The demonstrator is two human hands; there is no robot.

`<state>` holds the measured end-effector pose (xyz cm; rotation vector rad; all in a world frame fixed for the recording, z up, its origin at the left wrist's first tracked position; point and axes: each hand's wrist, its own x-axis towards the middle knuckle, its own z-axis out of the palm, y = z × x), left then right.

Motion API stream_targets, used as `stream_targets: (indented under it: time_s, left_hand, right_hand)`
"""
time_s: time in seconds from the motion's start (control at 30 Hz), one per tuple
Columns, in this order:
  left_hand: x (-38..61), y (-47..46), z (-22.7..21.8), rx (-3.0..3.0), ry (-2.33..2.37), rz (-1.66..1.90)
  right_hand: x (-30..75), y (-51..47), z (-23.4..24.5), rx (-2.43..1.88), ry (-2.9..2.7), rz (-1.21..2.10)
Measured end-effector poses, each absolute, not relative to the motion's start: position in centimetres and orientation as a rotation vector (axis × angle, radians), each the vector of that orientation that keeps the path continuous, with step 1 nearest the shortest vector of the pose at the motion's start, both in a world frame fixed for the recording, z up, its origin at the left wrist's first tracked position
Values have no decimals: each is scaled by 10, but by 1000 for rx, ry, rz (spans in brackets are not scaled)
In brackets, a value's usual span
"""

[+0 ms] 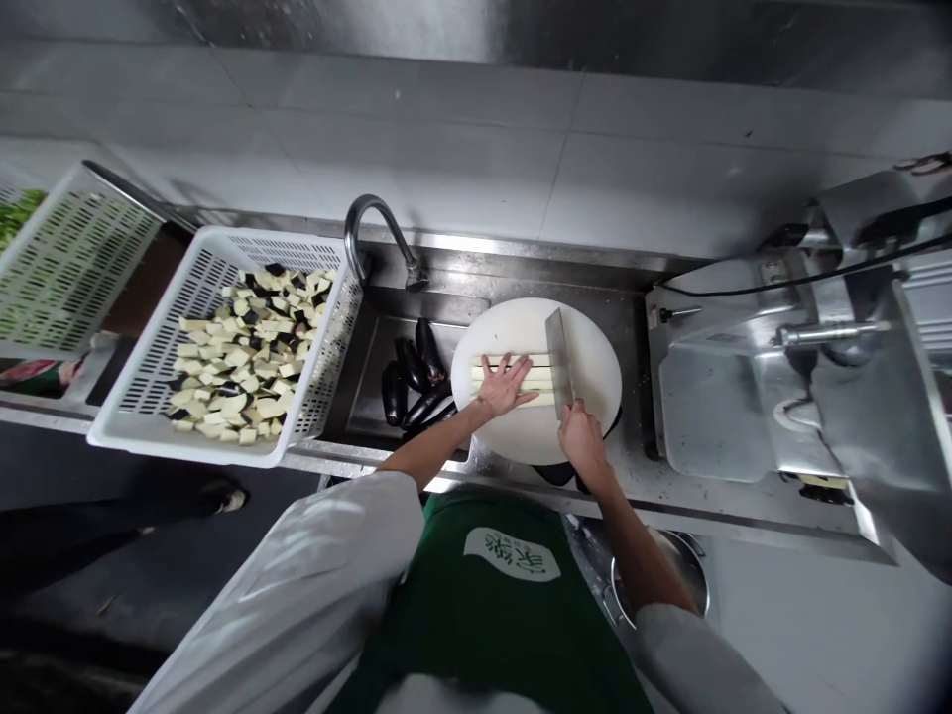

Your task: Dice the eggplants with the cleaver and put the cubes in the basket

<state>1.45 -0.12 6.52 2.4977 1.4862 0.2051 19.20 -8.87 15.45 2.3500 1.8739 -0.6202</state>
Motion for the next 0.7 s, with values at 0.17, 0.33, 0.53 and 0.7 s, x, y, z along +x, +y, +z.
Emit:
stream_targets:
  time_s: [0.17, 0.33, 0.53, 0.7]
  left_hand:
    - [16, 0, 63, 2488, 1478, 202]
    - [14, -1, 68, 2482, 1515, 228]
    - [5, -11, 70, 2396, 1661, 306]
    - [5, -10, 64, 2414, 1669, 295]
  right_hand:
    - [178, -63, 138, 2296, 1870, -712]
    - [181, -36, 125, 2335, 1887, -731]
    - [191, -41, 136, 2346, 1885, -703]
    - [176, -67, 149, 2407, 1907, -527]
